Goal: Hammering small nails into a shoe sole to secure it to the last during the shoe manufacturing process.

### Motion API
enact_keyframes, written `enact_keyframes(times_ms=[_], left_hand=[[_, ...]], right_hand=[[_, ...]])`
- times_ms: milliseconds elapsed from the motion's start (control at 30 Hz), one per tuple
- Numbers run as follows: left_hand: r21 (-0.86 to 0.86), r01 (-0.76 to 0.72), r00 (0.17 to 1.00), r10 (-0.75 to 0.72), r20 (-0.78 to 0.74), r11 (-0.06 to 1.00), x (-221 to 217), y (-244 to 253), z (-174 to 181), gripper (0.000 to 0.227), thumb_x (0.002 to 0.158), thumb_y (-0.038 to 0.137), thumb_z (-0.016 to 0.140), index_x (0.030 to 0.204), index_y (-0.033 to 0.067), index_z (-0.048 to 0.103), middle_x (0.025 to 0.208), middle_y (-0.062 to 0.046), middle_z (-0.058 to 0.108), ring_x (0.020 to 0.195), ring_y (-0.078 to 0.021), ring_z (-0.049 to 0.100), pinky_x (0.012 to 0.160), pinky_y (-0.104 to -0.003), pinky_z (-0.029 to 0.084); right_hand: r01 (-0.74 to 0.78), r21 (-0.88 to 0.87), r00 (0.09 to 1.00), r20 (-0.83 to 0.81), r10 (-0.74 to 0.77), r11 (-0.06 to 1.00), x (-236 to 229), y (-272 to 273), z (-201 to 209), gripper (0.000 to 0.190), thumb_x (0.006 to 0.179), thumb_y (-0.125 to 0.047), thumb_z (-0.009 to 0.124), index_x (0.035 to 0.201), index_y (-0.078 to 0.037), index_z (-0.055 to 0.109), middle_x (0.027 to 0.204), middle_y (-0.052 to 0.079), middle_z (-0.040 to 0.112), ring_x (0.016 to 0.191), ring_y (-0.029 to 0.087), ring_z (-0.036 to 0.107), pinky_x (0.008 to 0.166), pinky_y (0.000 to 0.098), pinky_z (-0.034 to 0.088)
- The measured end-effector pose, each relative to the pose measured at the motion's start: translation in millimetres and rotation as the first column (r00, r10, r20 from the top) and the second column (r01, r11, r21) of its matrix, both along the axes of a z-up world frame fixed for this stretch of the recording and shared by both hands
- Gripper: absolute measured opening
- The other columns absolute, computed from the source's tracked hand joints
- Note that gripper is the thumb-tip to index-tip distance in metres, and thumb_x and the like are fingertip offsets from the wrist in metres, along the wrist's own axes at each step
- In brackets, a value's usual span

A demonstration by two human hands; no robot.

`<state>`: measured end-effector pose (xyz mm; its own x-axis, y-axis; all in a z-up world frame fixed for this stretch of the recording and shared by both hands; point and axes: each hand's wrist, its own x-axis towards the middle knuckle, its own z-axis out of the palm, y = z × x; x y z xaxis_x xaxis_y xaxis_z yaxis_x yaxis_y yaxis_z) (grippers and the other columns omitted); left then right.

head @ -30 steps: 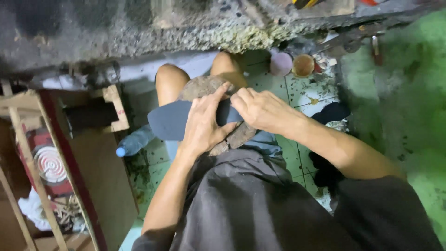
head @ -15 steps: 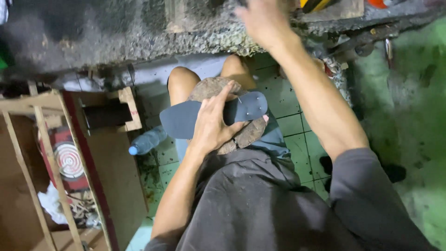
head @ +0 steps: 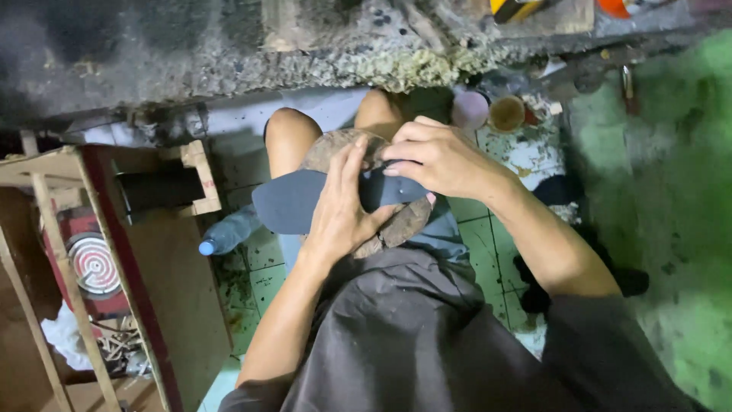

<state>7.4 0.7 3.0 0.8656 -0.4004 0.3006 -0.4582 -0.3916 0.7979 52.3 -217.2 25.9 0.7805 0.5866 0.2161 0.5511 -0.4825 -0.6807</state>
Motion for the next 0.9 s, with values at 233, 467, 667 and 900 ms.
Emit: enact_keyframes(times_ms=[233, 467, 667, 900], left_hand=[[0.001, 0.002, 1.0, -0.002, 0.028, 1.0, 1, 1, 4, 0.111, 0.069, 0.008, 0.093, 0.156, 0.0003, 0.024, 0.136, -0.022, 0.05, 0.115, -0.0399, 0.059, 0.102, -0.052, 0.047], [0.038, 0.015, 1.0, -0.014, -0.024, 0.999, -2, 1, -9, 0.116, 0.069, 0.012, 0.093, 0.159, 0.0022, 0.02, 0.123, -0.019, 0.064, 0.108, -0.0394, 0.062, 0.1, -0.05, 0.046], [0.066, -0.01, 1.0, 0.012, -0.027, 0.998, -1, 2, -10, 0.113, 0.071, 0.015, 0.092, 0.158, 0.0023, 0.021, 0.122, -0.016, 0.067, 0.104, -0.0363, 0.062, 0.097, -0.048, 0.047], [0.059, -0.003, 0.999, 0.006, -0.046, 0.998, -1, 0, -14, 0.114, 0.068, 0.015, 0.094, 0.158, 0.003, 0.024, 0.124, -0.014, 0.067, 0.108, -0.0333, 0.062, 0.099, -0.044, 0.047]], right_hand=[[0.112, 0.047, 0.99, 0.08, -0.115, 0.993, -13, -5, -11, 0.013, 0.097, -0.011, 0.071, 0.11, -0.011, 0.073, 0.1, 0.001, 0.065, 0.094, 0.026, 0.064, 0.082, 0.0381, 0.051], [0.135, -0.04, 0.982, 0.142, -0.128, 0.99, -26, -1, -10, 0.009, 0.1, -0.01, 0.063, 0.109, -0.011, 0.066, 0.091, 0.004, 0.06, 0.087, 0.03, 0.063, 0.069, 0.0392, 0.051], [0.107, -0.22, 0.968, 0.245, -0.051, 0.97, -26, 1, -3, 0.005, 0.099, -0.012, 0.062, 0.104, -0.012, 0.064, 0.086, -0.001, 0.057, 0.081, 0.024, 0.061, 0.06, 0.0356, 0.051], [0.059, -0.356, 0.941, 0.331, 0.067, 0.933, -21, 2, 8, 0.01, 0.102, -0.012, 0.054, 0.095, -0.011, 0.061, 0.082, 0.0, 0.055, 0.073, 0.021, 0.059, 0.048, 0.0316, 0.045]])
